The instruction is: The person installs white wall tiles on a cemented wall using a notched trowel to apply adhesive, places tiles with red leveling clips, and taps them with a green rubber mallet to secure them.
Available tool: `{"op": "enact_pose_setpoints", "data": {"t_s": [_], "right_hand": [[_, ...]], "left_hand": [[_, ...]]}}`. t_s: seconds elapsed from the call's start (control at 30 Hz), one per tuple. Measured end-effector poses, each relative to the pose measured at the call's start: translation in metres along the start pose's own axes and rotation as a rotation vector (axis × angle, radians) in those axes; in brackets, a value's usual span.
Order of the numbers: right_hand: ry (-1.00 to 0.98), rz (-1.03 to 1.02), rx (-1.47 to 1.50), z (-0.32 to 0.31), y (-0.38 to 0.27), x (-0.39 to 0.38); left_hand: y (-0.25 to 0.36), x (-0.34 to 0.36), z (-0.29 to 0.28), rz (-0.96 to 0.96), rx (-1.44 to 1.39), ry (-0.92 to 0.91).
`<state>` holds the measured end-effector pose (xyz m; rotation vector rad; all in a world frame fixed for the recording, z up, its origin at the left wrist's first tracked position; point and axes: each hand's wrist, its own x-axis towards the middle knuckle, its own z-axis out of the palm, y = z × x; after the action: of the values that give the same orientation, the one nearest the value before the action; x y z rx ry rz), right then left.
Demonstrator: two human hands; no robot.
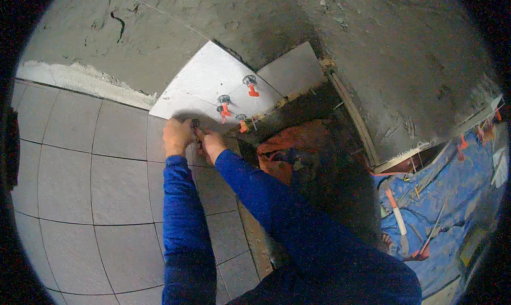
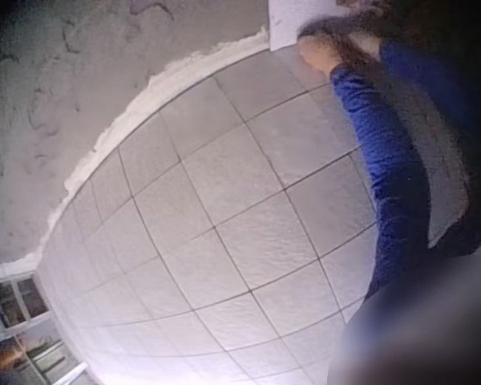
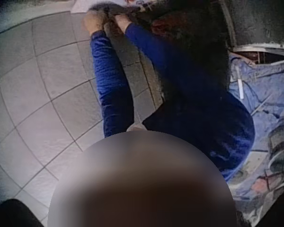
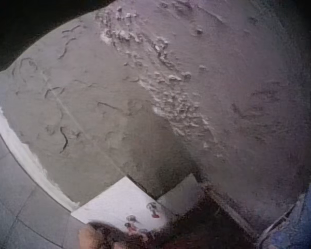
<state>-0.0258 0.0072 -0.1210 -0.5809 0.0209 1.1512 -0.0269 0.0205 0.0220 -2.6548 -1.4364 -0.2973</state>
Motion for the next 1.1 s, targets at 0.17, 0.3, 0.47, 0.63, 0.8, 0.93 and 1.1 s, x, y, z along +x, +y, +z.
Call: {"op": "enact_pose_setpoints", "data": {"t_s": [0.17, 0.3, 0.47, 0.63, 0.8, 0.93, 1.1], "right_hand": [[0.005, -0.124, -0.053, -0.003, 0.025, 0.033], [-0.016, -0.479, -0.158, -0.009, 0.045, 0.057], [-0.083, -0.138, 0.092, -0.005, 0.037, 0.042], [-0.025, -0.136, 0.041, -0.007, 0.036, 0.046], [0.101, -0.259, -0.179, -0.02, 0.055, 0.076], [-0.084, -0.266, 0.013, -0.023, 0.05, 0.071], [-0.095, -0.415, -0.379, -0.026, 0.039, 0.051]], "left_hand": [[0.003, -0.004, 0.023, -0.025, 0.057, 0.1], [0.018, -0.027, 0.023, 0.079, 0.123, 0.201], [0.007, -0.022, 0.011, -0.003, -0.048, 0.156], [-0.001, 0.0, 0.026, -0.013, 0.051, 0.093], [0.01, -0.022, 0.036, 0.023, 0.097, 0.221], [0.006, -0.025, 0.023, 0.08, 0.02, 0.188], [0.001, -0.004, 0.02, -0.041, 0.025, 0.006]]}}
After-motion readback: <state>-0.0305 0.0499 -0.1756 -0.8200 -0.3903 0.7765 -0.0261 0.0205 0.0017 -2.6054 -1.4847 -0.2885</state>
